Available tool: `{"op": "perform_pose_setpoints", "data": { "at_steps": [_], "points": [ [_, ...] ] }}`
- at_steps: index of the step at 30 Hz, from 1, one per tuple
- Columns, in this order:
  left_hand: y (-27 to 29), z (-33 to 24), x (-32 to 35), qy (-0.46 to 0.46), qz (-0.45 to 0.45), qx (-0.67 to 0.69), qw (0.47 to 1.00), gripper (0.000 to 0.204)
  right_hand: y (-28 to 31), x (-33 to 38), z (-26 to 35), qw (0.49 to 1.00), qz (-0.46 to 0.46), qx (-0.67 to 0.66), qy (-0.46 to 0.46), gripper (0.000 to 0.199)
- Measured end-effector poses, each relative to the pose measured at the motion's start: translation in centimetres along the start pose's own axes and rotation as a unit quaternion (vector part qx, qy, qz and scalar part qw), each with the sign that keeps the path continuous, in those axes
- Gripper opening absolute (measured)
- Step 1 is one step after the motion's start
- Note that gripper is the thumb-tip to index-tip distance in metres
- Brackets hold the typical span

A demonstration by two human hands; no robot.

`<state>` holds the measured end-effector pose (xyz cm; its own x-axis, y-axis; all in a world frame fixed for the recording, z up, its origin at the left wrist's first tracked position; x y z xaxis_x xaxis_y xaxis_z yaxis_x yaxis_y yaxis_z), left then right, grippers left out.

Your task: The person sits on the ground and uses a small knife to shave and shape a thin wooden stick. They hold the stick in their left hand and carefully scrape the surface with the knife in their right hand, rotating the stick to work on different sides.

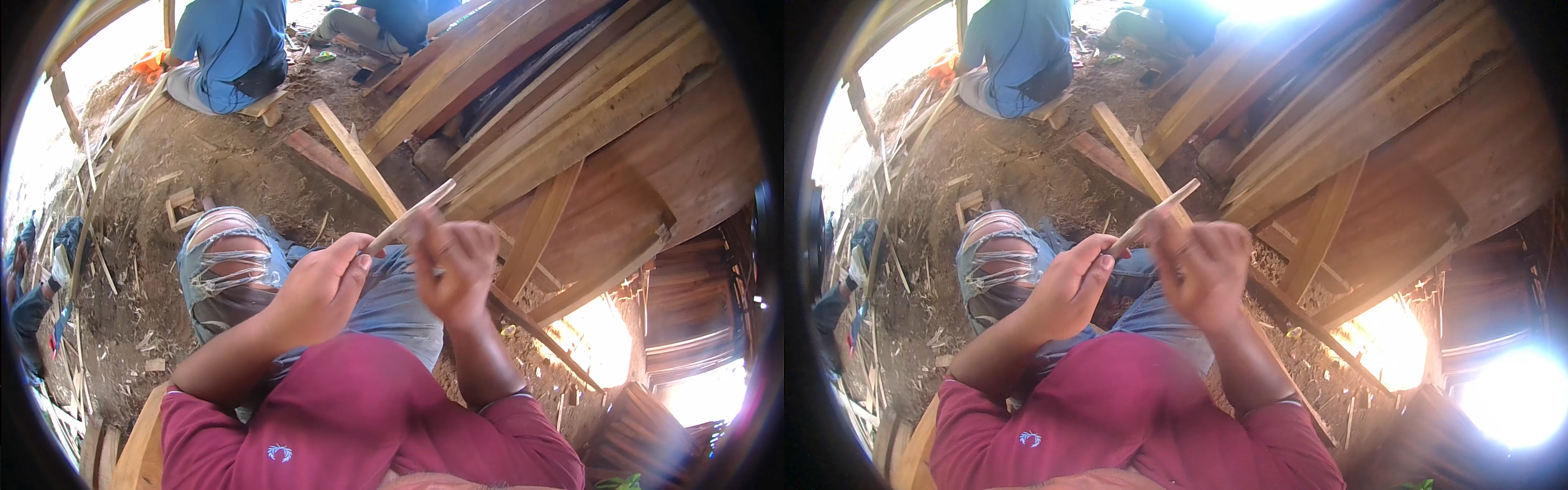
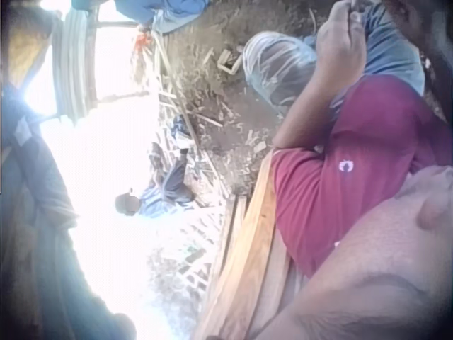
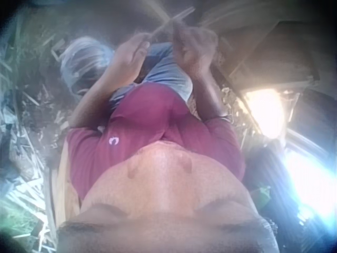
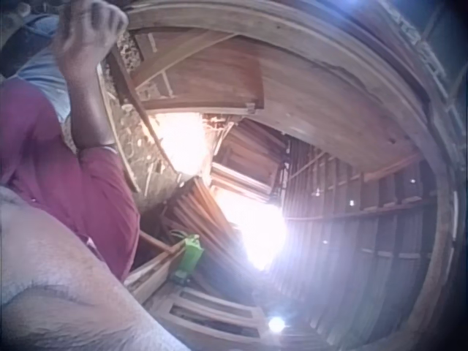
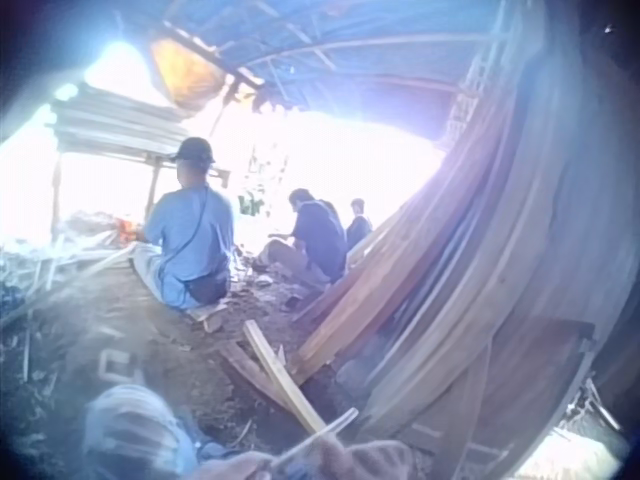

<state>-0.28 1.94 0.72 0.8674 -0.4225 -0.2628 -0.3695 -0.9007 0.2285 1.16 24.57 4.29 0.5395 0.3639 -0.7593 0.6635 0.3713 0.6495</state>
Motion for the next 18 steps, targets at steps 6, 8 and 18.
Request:
{"op": "perform_pose_setpoints", "data": {
  "at_steps": [6,8,18],
  "points": [
    [-0.9,1.6,0.3,-0.094,-0.071,-0.023,0.993,0.022,-0.1,0.2,2.1,0.997,0.017,-0.068,-0.013,0.052],
    [-0.4,0.9,0.4,-0.05,-0.036,-0.021,0.998,0.022,-0.1,0.1,1.4,0.999,0.016,-0.045,0.008,0.052],
    [0.1,-0.1,0.0,0.047,0.028,0.026,0.998,0.023,-0.2,0.1,-1.1,0.998,-0.024,-0.004,-0.052,0.052]
  ]
}}
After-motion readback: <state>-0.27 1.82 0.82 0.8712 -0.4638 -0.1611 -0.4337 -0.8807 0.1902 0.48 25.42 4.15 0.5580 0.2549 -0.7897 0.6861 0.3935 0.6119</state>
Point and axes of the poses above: each hand's wrist, its own x-axis away from the middle knuckle, its own y-axis out of the back of the hand, z = x × y, the point moved 2 cm from there along -x, towards the middle knuckle, and after that the axes turned 2 degrees about -z, right-handed, at the moved point
